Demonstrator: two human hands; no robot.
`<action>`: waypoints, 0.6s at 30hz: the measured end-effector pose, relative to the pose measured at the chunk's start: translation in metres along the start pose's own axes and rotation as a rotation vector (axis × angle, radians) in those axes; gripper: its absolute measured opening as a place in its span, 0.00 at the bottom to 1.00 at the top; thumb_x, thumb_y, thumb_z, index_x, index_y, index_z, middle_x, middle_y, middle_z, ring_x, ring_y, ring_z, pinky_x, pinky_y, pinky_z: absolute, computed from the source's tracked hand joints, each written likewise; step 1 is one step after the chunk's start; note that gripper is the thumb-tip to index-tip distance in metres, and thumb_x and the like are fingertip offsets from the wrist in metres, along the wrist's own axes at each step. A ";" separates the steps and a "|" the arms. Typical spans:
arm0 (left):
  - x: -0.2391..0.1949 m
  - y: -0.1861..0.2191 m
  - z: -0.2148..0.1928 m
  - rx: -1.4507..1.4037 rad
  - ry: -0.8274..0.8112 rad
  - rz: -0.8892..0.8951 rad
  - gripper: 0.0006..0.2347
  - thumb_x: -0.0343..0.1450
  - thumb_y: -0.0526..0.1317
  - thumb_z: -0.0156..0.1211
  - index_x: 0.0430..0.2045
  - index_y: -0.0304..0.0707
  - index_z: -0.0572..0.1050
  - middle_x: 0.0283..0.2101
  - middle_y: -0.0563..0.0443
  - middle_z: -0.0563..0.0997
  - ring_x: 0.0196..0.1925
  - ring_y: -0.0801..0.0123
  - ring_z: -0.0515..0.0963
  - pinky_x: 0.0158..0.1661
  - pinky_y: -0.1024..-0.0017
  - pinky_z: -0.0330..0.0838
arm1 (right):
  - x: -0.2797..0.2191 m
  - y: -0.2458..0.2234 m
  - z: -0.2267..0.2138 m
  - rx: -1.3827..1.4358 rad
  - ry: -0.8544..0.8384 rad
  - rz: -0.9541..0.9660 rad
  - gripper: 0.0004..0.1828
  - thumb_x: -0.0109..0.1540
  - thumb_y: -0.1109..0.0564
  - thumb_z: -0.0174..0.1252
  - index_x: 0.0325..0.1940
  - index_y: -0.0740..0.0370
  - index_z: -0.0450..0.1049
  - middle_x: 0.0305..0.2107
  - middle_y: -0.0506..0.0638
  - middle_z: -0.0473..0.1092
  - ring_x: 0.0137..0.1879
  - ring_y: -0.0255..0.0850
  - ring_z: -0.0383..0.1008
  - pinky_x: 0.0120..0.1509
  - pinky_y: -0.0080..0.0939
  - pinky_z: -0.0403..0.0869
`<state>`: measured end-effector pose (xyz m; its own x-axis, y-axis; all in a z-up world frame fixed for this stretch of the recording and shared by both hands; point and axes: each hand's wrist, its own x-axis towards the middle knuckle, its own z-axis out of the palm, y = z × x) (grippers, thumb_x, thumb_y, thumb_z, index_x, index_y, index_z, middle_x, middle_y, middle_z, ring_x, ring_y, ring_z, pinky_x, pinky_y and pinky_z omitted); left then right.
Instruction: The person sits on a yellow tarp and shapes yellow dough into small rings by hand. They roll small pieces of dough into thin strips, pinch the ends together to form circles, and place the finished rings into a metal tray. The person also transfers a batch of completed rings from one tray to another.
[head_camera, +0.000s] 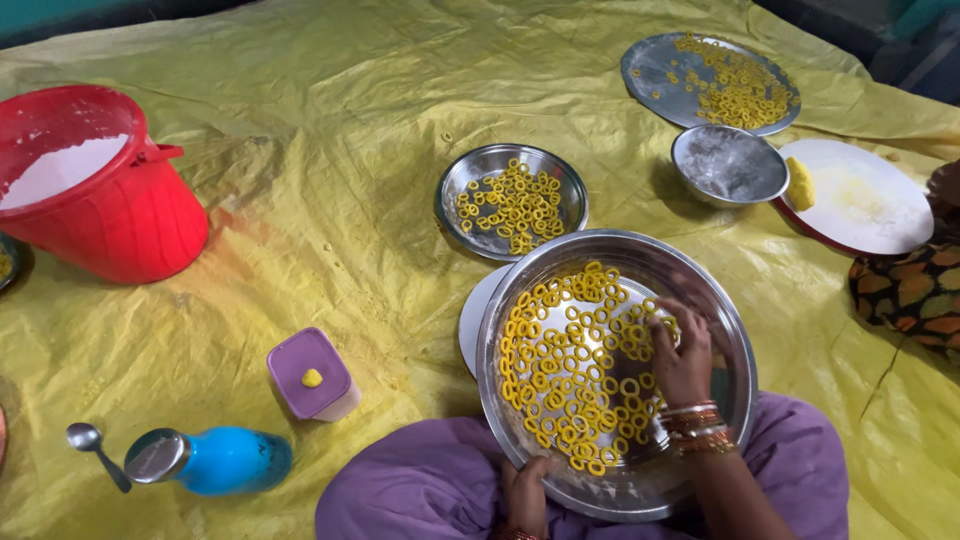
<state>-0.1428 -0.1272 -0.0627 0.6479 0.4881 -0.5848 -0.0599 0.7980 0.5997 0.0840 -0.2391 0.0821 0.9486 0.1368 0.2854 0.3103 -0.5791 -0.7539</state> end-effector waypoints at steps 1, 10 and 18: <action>0.001 -0.002 -0.001 0.005 0.006 0.003 0.22 0.58 0.27 0.60 0.49 0.29 0.72 0.45 0.43 0.81 0.45 0.60 0.79 0.49 0.65 0.72 | 0.004 0.000 0.004 -0.138 0.048 -0.061 0.21 0.67 0.48 0.58 0.62 0.57 0.75 0.60 0.60 0.67 0.61 0.51 0.67 0.58 0.51 0.70; -0.002 0.017 -0.001 0.113 -0.098 0.054 0.16 0.57 0.27 0.58 0.39 0.25 0.76 0.36 0.46 0.83 0.37 0.63 0.79 0.41 0.68 0.72 | 0.012 -0.068 0.073 -0.383 -0.196 -0.110 0.35 0.64 0.38 0.58 0.74 0.42 0.60 0.70 0.57 0.57 0.75 0.55 0.53 0.76 0.63 0.53; -0.013 0.031 0.007 0.053 -0.088 -0.023 0.13 0.56 0.27 0.60 0.34 0.28 0.77 0.32 0.45 0.81 0.34 0.61 0.80 0.38 0.68 0.75 | -0.059 -0.121 0.055 -0.414 -0.586 -0.265 0.33 0.61 0.41 0.61 0.70 0.40 0.65 0.68 0.51 0.60 0.74 0.50 0.57 0.77 0.58 0.53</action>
<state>-0.1479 -0.1112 -0.0332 0.7129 0.4349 -0.5501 -0.0051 0.7877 0.6160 -0.0066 -0.1328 0.1241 0.7595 0.6501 -0.0215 0.5930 -0.7057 -0.3878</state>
